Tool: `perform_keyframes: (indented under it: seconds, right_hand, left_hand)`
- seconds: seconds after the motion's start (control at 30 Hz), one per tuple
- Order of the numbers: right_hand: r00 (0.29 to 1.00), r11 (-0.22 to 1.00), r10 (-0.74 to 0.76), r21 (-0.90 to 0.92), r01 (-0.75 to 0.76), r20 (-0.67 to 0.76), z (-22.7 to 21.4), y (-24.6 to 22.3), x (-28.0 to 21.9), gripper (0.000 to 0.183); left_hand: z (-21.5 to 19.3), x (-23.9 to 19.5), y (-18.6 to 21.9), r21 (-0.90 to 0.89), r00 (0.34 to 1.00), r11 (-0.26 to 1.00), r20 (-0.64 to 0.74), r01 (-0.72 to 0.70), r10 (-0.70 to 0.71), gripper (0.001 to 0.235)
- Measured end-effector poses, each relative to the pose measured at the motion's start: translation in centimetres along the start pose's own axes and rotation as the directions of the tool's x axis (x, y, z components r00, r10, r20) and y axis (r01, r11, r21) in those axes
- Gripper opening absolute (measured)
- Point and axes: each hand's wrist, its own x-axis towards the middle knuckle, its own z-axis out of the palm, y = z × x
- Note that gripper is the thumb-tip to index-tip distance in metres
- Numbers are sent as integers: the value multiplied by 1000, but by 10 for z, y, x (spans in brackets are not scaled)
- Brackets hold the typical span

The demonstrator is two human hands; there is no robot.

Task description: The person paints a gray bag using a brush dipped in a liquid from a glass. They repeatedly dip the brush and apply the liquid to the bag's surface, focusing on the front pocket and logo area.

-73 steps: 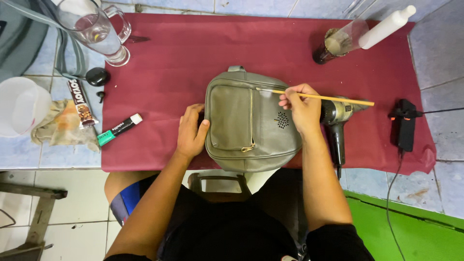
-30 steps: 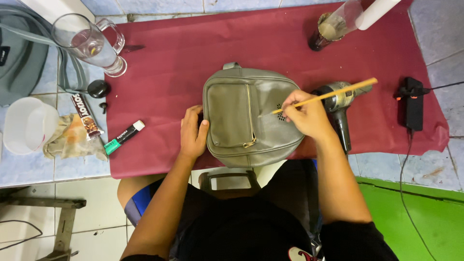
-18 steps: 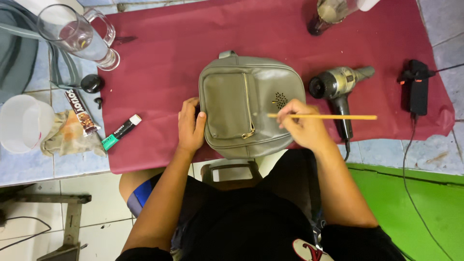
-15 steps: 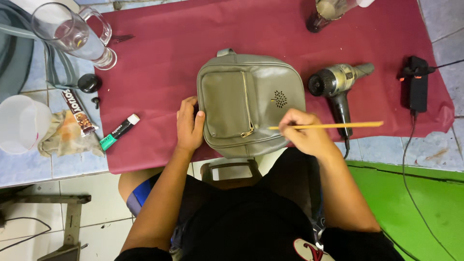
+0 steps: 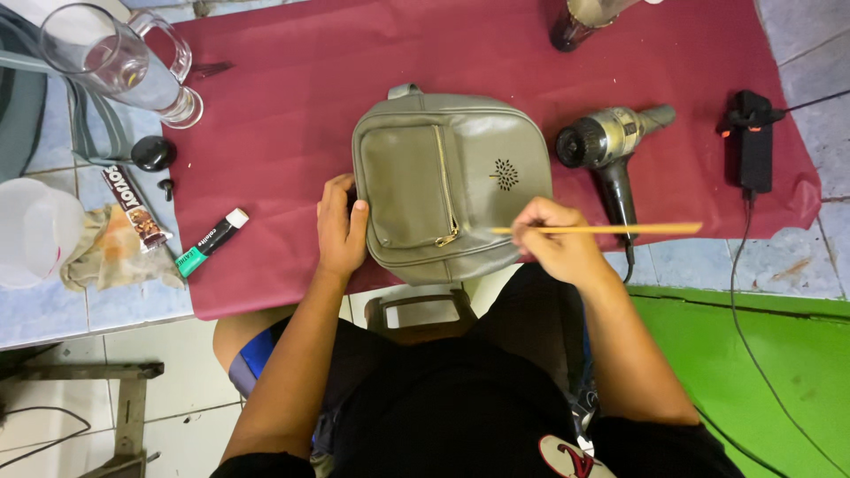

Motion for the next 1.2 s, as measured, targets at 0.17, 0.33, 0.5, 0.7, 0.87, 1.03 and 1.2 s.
perform_keyframes:
  seconds: [0.17,0.33,0.5,0.7,0.87,1.03,1.2]
  right_hand:
    - [992,1000,12,20,-10,-123,8,-3,7,8]
    - [965,973,50,229,10,-256,14,15,24,5]
    - [961,962,58,274,19,-271,17,23,44,6]
    - [929,869,249,486,-90,-274,16,16,93,10]
    - [915,781,329,612,-124,-234,18,27,122,7]
    - [910,770,348,623,-139,-227,21,27,131,6]
    - [907,783,387,580,-227,-168,21,34,128,7]
  left_hand:
    - [0,1,2,-5,1000,1000,-11,-13,13,36]
    - [1,1,0,5,1000,1000,-14,-11,12,37]
    - [2,1,-2,7,1000,1000,-16,-14,14,36]
    - [2,0,-4,25,1000,1000,-21,-8,9,34]
    - [1,1,-2,21,1000,1000,-22,-10,11,34]
    - [2,2,-5,30,1000,1000,-13,-5,6,33]
    - [2,2,-1,23,1000,1000,-7,10,-10,35]
